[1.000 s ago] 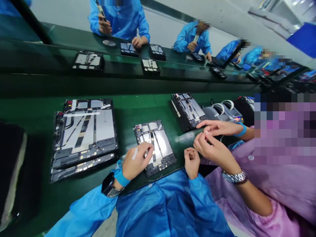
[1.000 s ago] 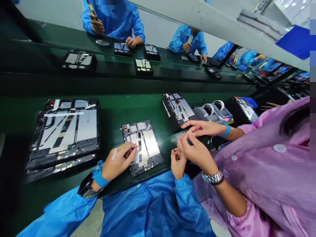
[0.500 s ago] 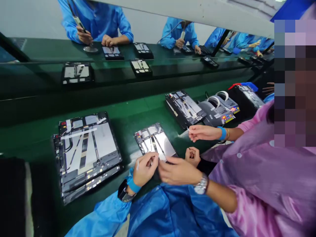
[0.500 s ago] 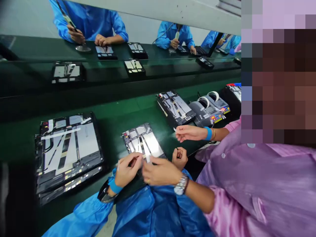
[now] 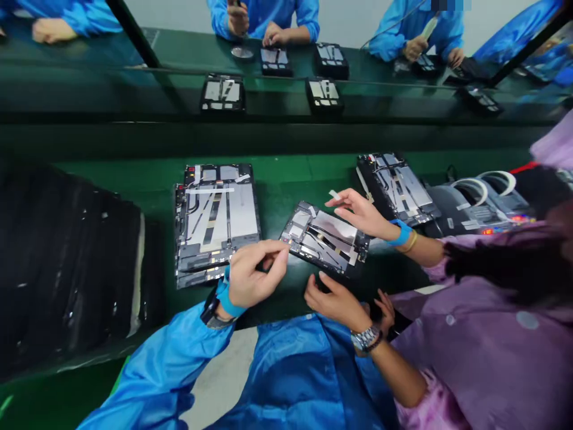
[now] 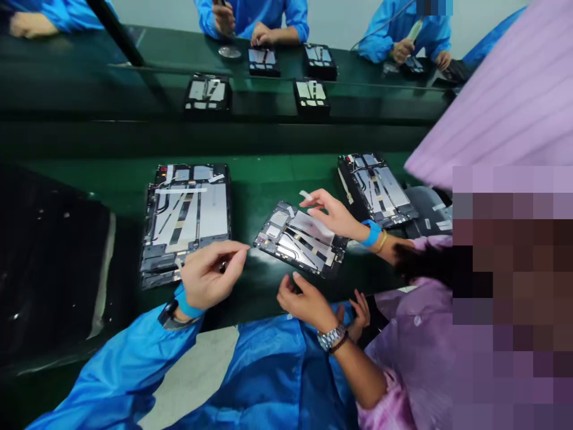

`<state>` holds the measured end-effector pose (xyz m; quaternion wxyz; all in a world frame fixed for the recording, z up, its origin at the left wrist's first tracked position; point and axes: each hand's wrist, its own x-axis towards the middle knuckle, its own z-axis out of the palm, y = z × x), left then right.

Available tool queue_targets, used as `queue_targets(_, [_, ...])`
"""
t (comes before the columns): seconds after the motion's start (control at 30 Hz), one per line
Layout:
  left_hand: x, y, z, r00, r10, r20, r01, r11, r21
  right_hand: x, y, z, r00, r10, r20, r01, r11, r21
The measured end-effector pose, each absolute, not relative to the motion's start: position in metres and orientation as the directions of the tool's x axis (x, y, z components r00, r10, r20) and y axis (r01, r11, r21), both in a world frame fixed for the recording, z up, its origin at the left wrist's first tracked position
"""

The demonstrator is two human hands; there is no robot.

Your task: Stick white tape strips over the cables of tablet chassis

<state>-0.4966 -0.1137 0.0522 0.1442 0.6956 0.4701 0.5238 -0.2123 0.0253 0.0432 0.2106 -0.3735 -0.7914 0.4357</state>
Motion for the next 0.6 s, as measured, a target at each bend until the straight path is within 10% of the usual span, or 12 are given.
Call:
queue_targets(0.23, [-0.529, -0.064, 0.07, -0.325, 0.804, 0.498, 0.352, -0.386, 0.853, -0.299, 0.058, -0.007, -0.928, 0.373, 0.014, 0.215, 0.564, -0.797])
queue_targets(0.6, [-0.543, -0.095, 0.145, -0.251, 0.656, 0.711, 0.256, -0.664, 0.703, -0.265, 0.051, 0.023, -0.814, 0.579, 0.054, 0.47, 0.71, -0.524])
